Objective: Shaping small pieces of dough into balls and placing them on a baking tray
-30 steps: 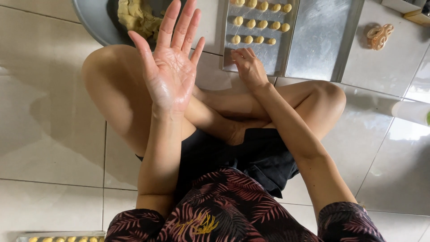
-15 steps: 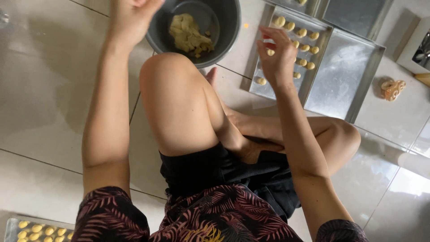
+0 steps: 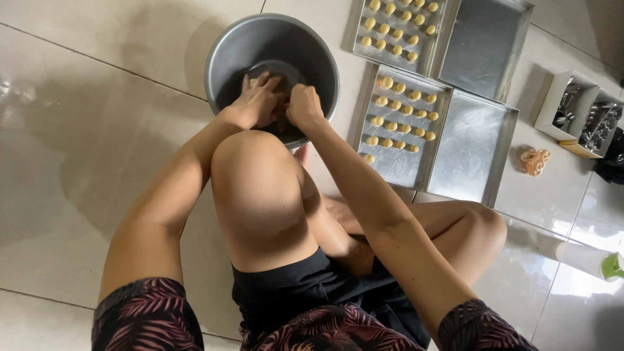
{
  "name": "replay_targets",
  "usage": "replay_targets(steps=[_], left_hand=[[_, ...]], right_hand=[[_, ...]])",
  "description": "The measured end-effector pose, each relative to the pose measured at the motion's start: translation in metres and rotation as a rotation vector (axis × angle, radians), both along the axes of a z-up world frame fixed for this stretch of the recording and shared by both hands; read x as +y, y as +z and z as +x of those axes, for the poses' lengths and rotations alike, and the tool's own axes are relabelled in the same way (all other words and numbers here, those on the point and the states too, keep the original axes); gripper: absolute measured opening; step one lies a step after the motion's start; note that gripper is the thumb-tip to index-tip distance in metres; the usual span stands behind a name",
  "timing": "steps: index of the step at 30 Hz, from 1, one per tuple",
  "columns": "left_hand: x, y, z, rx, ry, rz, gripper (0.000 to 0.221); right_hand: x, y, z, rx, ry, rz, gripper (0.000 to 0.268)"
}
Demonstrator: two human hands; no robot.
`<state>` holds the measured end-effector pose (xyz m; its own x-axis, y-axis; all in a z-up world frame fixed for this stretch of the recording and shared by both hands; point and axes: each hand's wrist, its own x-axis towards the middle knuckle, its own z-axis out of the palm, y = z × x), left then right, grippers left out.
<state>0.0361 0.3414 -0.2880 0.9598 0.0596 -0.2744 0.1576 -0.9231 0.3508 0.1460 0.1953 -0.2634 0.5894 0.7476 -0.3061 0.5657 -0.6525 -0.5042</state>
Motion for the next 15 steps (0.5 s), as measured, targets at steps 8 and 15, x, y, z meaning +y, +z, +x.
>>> replay_targets(steps=[8, 15], left_hand=[[-0.006, 0.0, 0.002, 0.012, 0.033, 0.03, 0.027], [0.006, -0.026, -0.004, -0.031, 0.015, -0.013, 0.03]], right_hand=[[-0.011, 0.024, -0.007, 0.082, -0.12, 0.143, 0.009], [-0.031, 0.079, -0.016, 0.291, -0.141, 0.244, 0.011]])
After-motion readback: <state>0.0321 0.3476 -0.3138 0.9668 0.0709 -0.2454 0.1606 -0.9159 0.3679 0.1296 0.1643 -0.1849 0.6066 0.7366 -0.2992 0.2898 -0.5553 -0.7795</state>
